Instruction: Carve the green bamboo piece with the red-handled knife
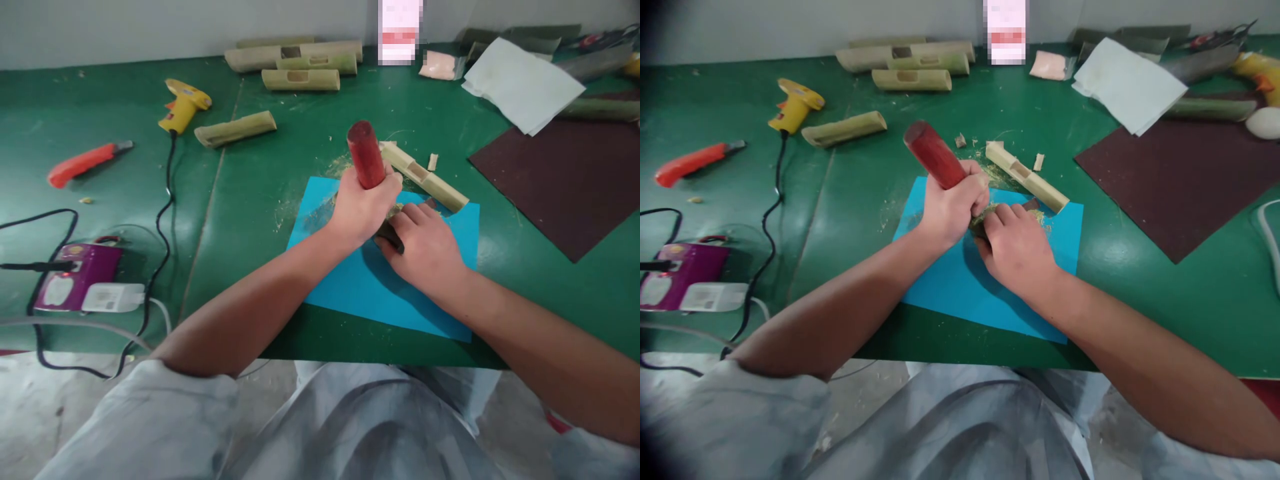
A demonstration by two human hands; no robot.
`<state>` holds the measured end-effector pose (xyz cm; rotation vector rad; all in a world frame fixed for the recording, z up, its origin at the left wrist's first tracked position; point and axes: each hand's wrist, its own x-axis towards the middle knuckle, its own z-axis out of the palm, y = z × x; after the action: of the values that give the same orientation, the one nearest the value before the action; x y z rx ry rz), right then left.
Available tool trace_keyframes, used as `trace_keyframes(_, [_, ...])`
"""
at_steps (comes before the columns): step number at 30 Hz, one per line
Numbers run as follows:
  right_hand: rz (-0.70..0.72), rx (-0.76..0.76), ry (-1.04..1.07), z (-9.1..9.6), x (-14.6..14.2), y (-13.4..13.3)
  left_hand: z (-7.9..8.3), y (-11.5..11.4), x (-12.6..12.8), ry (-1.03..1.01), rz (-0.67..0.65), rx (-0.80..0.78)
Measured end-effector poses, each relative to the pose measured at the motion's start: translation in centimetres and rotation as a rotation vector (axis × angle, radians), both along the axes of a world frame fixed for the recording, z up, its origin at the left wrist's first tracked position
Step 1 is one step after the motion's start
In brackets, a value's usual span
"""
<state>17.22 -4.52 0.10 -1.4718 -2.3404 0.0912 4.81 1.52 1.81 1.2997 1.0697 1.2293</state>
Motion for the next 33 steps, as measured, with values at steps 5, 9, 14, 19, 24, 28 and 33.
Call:
trace_keyframes(5, [0.001,-0.034,0.001,0.1,0.0,0.2,0.0,-0.1,0.0,0.039,-0.059,0.031])
trace_keyframes(9, [-0.014,-0.071,0.034,0.1,0.1,0.3,0.4,0.4,0.1,0.031,-0.086,-0.050])
trace_keyframes(14, [-0.043,-0.090,0.006,0.2,0.0,0.2,0.3,1.2,-0.3,-0.106,-0.099,-0.134])
trace_keyframes(19, [-0.032,-0.067,-0.051,0.3,-0.2,0.1,-0.3,1.2,-0.2,-0.076,-0.052,-0.021])
trace_keyframes(24, [-0.001,-0.033,-0.041,0.3,-0.1,0.1,0.1,0.5,-0.1,-0.050,-0.035,-0.015])
trace_keyframes(28, [0.004,-0.006,-0.039,0.3,-0.1,0.1,0.5,0.1,0.1,-0.020,-0.015,-0.043])
trace_keyframes(33, [0.007,-0.019,-0.024,0.2,0.0,0.1,0.8,0.3,0.4,0.024,-0.011,-0.108])
